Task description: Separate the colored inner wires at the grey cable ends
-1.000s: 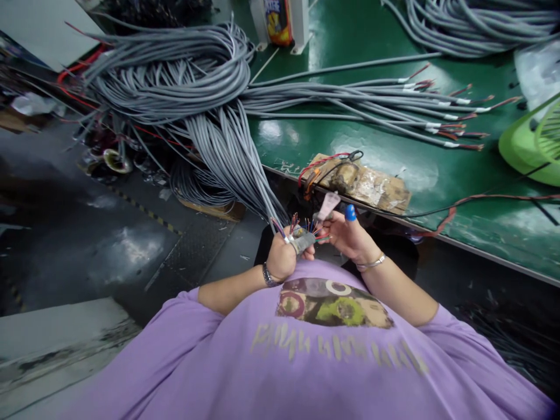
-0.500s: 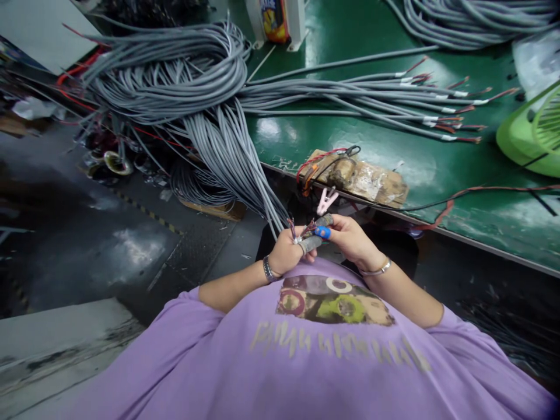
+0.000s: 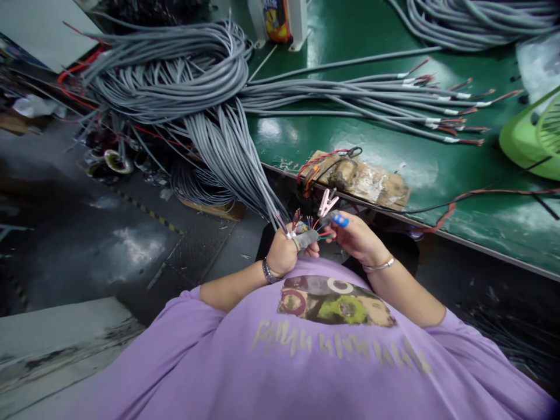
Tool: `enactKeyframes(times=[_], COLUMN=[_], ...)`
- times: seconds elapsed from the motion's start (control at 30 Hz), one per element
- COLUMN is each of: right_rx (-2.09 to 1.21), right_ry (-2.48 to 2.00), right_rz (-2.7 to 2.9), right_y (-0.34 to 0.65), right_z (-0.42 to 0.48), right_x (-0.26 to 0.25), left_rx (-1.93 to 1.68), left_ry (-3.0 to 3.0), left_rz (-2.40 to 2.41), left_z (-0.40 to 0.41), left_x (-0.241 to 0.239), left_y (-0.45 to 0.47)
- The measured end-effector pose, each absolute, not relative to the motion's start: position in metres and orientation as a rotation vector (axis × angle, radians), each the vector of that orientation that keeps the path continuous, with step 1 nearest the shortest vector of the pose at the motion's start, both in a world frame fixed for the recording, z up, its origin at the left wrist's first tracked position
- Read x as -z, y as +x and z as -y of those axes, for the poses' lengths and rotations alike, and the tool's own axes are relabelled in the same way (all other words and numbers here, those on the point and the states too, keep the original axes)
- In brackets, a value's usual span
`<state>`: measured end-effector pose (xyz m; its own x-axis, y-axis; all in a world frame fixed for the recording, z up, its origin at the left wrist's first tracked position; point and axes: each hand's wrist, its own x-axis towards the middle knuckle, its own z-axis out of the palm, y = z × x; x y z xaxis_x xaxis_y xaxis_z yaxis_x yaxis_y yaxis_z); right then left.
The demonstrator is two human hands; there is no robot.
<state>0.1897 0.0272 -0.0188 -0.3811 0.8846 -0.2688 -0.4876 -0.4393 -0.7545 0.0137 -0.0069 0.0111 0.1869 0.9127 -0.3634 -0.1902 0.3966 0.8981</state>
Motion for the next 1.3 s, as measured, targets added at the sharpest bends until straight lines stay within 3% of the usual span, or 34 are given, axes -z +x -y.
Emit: enactKeyframes(times=[0.2,0.37,0.6,1.3], right_rx=[-1.797,-1.388,-1.788,-1.896], right_ry=[-0.841,-0.976,-0.767,-0.775], right_rz=[0.702,0.877,0.552,0.441], right_y=[0.178,0.163,0.156,0.161], right_z=[-0.044,-0.044,-0.052,-0.048], right_x=[0.019,0.017,0.015,0.009], left_rx=[-0.964,-0.988,-1.004,-0.998], left_ry=[0.804,0.803,0.813,0.761], left_rz=[-1.108,-1.124,-1.135,-1.155], left_z=[0.005,0.001,0.000,0.007], left_x=[-0.019,-0.019,-0.010,-0.012], left_y=[0.023,0.031,0.032,0.024])
